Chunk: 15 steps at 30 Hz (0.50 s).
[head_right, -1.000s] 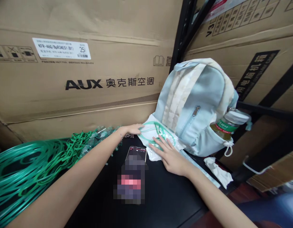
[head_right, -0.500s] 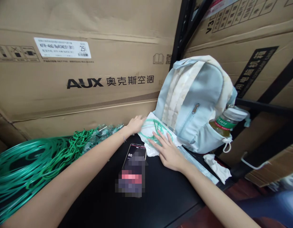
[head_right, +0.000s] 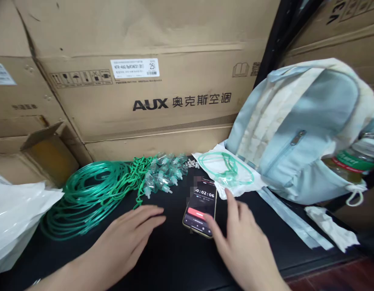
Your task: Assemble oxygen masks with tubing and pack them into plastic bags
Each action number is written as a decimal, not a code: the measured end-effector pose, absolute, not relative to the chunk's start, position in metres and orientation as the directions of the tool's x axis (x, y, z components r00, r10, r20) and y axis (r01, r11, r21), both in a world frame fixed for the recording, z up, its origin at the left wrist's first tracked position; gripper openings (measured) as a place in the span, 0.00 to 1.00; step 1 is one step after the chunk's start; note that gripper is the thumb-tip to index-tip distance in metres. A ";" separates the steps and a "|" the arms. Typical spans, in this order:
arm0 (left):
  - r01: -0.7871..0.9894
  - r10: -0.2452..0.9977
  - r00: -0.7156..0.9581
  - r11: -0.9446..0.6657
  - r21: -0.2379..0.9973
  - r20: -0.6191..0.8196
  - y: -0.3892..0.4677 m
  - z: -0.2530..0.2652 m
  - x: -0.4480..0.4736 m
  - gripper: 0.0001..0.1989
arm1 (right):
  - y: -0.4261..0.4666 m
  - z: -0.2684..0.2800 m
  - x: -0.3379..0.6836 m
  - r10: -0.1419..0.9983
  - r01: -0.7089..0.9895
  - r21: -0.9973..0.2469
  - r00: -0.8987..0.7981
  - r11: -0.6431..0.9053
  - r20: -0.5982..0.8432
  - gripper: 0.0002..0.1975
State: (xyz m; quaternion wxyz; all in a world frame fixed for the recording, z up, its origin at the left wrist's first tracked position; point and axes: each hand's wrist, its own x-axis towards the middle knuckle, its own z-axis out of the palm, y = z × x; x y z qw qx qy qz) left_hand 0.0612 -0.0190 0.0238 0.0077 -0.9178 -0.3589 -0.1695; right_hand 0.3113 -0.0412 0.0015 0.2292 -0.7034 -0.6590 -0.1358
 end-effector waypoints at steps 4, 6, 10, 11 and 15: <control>0.703 0.725 0.605 -0.681 0.208 0.328 -0.040 -0.004 0.013 0.22 | -0.044 -0.009 0.265 0.898 0.991 0.038 0.097 -0.126 0.430 0.42; 0.710 0.744 0.560 -0.658 0.251 0.365 -0.044 -0.008 -0.005 0.20 | -0.031 -0.012 0.251 0.895 0.969 0.129 0.136 -0.208 0.425 0.45; 0.708 0.738 0.504 -0.651 0.274 0.449 -0.051 -0.006 -0.029 0.16 | -0.016 -0.009 0.242 0.889 0.941 0.157 0.217 -0.301 0.403 0.42; 0.702 0.732 0.495 -0.655 0.280 0.469 -0.052 -0.006 -0.033 0.16 | -0.018 -0.008 0.245 0.900 0.949 0.132 0.218 -0.285 0.377 0.41; 0.656 0.725 0.410 -0.656 0.373 0.554 -0.061 -0.014 -0.046 0.14 | -0.051 -0.016 0.274 0.955 0.998 -0.008 0.055 -0.055 0.291 0.44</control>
